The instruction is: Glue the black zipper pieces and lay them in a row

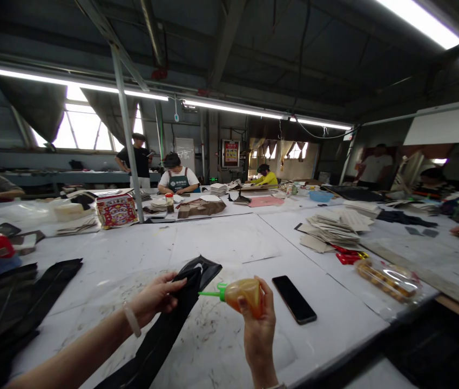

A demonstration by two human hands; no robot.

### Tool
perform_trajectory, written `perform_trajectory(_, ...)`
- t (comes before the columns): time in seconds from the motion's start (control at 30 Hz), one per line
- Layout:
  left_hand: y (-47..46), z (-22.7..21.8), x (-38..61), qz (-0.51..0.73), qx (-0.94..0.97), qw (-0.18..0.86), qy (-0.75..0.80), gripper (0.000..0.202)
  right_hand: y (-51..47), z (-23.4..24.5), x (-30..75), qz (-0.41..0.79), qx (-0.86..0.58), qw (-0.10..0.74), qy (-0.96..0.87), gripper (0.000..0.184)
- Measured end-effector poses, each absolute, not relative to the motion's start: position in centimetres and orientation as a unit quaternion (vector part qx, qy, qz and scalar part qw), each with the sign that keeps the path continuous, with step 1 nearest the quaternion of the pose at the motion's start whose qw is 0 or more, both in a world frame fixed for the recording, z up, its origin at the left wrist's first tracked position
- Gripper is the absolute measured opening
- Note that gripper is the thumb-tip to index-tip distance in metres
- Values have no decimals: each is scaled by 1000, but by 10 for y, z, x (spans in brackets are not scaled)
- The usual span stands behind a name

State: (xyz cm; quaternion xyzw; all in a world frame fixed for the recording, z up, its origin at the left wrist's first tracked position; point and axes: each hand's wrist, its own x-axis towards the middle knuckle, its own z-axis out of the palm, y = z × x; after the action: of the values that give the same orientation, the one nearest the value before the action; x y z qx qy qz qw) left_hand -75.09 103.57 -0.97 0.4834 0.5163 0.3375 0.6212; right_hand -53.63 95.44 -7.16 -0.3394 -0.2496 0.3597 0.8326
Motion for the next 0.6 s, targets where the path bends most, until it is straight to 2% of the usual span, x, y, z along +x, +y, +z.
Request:
perform_trajectory(0.2, 1061, -24, -761, 350, 464, 633, 512, 49, 956, -72, -546, 570, -237, 775, -132, 45)
perform_trajectory(0.4, 1109, -52, -797, 334, 453, 554, 613, 38, 952, -88, -546, 612, -254, 742, -106, 41)
perform_trajectory(0.47, 1114, -62, -816, 314, 453, 524, 650, 43, 950, -97, -544, 636, -257, 722, -92, 42)
perform_trajectory(0.6, 1095, -85, -852, 269, 478, 433, 715, 76, 946, -124, -539, 686, -236, 684, -69, 44)
